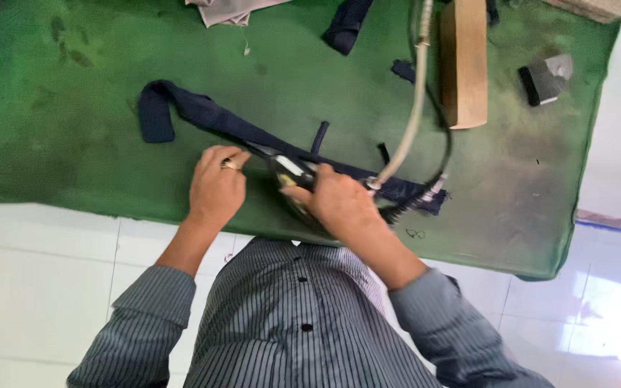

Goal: The person irons a dark blue fabric strap on a green ironing board. They repeatedly fold the strap, press it with a steam iron, and flip it over to iron the other side. The person also handles other fabric pieces and a wooden block on the table.

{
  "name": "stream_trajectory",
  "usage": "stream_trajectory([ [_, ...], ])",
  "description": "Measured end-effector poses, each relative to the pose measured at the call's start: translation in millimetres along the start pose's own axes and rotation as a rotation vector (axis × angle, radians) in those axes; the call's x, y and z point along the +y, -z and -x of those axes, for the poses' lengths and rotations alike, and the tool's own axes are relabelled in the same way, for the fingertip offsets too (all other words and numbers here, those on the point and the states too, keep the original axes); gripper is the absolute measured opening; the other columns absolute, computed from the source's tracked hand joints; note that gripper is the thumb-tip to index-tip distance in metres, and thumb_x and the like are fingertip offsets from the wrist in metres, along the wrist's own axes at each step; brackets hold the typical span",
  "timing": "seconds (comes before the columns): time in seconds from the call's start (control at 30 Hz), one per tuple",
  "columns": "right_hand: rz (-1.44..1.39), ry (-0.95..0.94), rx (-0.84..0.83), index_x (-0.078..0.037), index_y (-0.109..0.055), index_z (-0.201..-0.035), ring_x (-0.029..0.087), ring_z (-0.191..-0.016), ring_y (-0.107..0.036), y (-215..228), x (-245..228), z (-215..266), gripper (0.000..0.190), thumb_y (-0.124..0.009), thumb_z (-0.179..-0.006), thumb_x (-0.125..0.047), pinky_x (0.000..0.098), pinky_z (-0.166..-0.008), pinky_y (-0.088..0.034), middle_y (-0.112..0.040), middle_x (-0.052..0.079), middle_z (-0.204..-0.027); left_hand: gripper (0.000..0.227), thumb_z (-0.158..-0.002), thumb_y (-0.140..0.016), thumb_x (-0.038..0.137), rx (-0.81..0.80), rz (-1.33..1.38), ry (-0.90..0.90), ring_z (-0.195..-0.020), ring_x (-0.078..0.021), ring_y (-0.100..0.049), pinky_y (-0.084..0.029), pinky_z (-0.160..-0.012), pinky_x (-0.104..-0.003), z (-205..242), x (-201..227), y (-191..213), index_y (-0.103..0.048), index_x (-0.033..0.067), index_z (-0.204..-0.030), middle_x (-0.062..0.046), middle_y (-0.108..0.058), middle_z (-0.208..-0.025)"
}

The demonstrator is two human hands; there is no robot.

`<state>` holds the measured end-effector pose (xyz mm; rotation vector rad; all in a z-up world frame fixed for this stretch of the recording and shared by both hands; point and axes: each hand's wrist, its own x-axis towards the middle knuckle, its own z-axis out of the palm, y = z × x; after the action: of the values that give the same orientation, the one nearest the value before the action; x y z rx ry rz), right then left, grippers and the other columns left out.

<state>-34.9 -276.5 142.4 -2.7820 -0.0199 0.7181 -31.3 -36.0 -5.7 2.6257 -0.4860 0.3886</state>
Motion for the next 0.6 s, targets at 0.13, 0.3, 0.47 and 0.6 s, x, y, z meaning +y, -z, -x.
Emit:
stream_trajectory([
  [0.13,0.008,-0.088,-0.098,-0.005,-0.061,-0.103,0.044,-0.098,-0.074,9.4,54.1,15.1,0.071,-0.061,-0.088,-0.075,0.054,-0.083,-0.06,-0.074,0.024,-0.095,0.03,-0.088,-0.059,0.009,0.088,0.074,-0.074,-0.114,-0.0298,-0.059,-0.048,-0.099,-0.042,-10.8,30.9,-8.2,-0.072,0.0139,-0.116,-0.007,-0.06,-0.113],
  [0.3,0.057,-0.187,-0.157,-0.006,-0.061,-0.109,0.041,-0.103,-0.073,15.9,124.2,38.0,0.074,-0.06,-0.088,-0.077,0.0517,-0.087,-0.06,-0.074,0.022,-0.099,0.027,-0.093,-0.063,0.014,0.076,0.08,-0.124,-0.122,-0.0318,-0.057,-0.045,-0.099,-0.044,-37.6,65.2,-13.6,-0.073,0.0185,-0.117,-0.008,-0.061,-0.12],
  [0.47,0.1,-0.191,-0.146,-0.006,-0.065,-0.108,0.038,-0.098,-0.075,26.0,170.4,58.0,0.072,-0.059,-0.09,-0.075,0.047,-0.083,-0.061,-0.075,0.021,-0.092,0.043,-0.086,-0.082,0.027,-0.437,0.088,-0.157,-0.151,-0.0405,-0.029,-0.026,-0.118,-0.059,-68.9,95.6,-21.1,-0.073,0.0128,-0.125,-0.015,-0.052,-0.148],
  [0.6,0.076,-0.237,-0.157,-0.008,-0.064,-0.109,0.038,-0.098,-0.076,26.7,209.4,67.5,0.069,-0.059,-0.09,-0.074,0.0464,-0.083,-0.06,-0.075,0.02,-0.093,0.037,-0.083,-0.083,0.031,-0.391,0.114,-0.195,-0.148,-0.0378,-0.037,-0.029,-0.116,-0.058,-82.1,94.9,-69.0,-0.076,0.0158,-0.115,-0.012,-0.058,-0.141],
])
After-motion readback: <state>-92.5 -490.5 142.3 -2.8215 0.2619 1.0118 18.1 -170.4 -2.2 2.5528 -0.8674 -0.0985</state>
